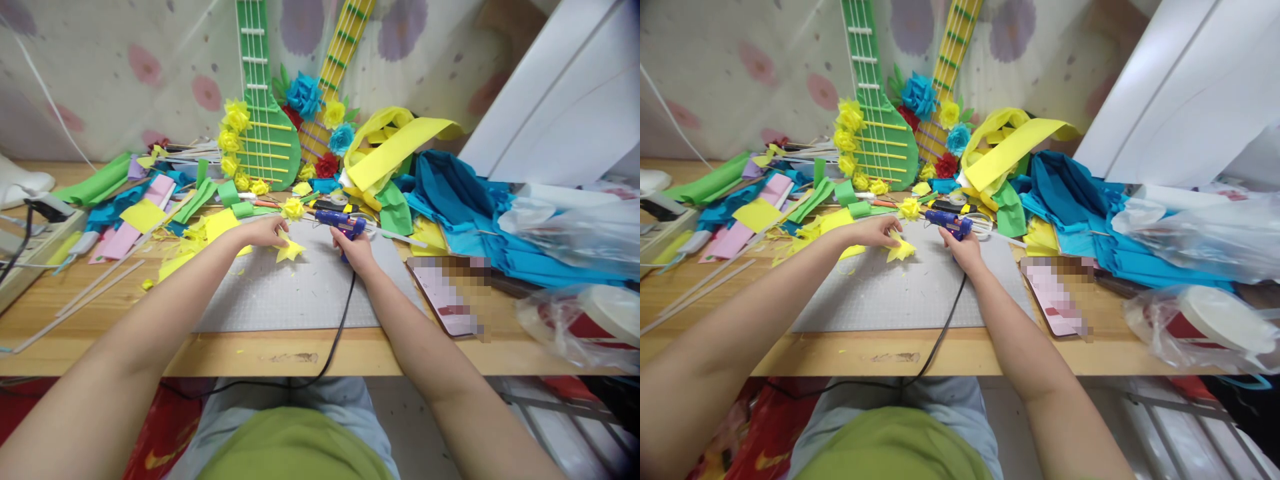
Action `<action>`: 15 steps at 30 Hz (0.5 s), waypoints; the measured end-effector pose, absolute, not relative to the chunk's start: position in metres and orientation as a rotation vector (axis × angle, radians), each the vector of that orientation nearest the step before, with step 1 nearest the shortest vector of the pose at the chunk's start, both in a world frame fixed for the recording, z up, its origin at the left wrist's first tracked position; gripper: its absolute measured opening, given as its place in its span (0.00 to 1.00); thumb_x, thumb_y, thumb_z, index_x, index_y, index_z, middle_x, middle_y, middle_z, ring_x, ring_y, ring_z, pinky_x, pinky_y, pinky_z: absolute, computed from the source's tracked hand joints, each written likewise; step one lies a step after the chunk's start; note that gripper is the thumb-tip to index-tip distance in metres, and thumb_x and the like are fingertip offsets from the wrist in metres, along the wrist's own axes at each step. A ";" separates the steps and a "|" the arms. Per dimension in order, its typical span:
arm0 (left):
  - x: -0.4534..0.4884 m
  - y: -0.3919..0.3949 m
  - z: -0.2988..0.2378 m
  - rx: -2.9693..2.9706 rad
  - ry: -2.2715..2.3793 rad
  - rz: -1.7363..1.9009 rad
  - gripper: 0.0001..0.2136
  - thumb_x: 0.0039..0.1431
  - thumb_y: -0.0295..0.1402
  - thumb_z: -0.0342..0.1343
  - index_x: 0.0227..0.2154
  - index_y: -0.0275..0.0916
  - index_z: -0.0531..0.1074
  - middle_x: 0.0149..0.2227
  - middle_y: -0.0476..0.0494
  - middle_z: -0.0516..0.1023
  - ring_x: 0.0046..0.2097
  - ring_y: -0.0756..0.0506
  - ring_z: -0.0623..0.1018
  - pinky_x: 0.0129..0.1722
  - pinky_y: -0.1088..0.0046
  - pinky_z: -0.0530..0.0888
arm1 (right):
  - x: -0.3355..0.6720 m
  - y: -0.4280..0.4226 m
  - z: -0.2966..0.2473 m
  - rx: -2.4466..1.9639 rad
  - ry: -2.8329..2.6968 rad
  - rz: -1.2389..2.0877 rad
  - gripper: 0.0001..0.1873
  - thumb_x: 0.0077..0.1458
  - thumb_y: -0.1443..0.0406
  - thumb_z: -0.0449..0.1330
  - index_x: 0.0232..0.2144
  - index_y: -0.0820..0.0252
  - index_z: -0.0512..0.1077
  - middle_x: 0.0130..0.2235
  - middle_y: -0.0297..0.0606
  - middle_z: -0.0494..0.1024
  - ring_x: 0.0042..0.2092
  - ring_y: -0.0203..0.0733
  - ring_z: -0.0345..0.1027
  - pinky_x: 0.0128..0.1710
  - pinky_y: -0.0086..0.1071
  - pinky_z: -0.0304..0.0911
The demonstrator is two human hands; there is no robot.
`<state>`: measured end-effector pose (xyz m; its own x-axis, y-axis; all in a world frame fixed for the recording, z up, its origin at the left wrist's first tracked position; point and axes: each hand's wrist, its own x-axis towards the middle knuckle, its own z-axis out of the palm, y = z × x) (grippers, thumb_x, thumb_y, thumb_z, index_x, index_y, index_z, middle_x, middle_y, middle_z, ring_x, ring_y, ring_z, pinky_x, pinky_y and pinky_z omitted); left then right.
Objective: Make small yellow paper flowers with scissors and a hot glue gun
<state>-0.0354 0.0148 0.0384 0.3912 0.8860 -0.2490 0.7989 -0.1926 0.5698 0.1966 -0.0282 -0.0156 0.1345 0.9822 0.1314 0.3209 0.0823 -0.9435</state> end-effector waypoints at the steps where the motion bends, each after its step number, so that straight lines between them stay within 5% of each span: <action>1: -0.035 0.014 0.039 2.023 1.441 0.171 0.21 0.34 0.39 0.61 0.36 0.40 0.69 0.29 0.49 0.71 0.32 0.46 0.71 0.28 0.74 0.63 | 0.196 -0.028 -0.015 -1.427 -1.365 0.844 0.21 0.45 0.48 0.57 0.17 0.59 0.65 0.18 0.33 0.68 0.20 0.32 0.58 0.24 0.29 0.57; 15: -0.035 0.016 0.035 2.079 1.422 0.163 0.19 0.37 0.39 0.59 0.36 0.40 0.70 0.31 0.48 0.72 0.33 0.46 0.72 0.30 0.74 0.65 | 0.197 -0.027 -0.018 -1.404 -1.361 0.845 0.22 0.45 0.48 0.57 0.16 0.59 0.65 0.19 0.33 0.68 0.20 0.32 0.57 0.24 0.29 0.56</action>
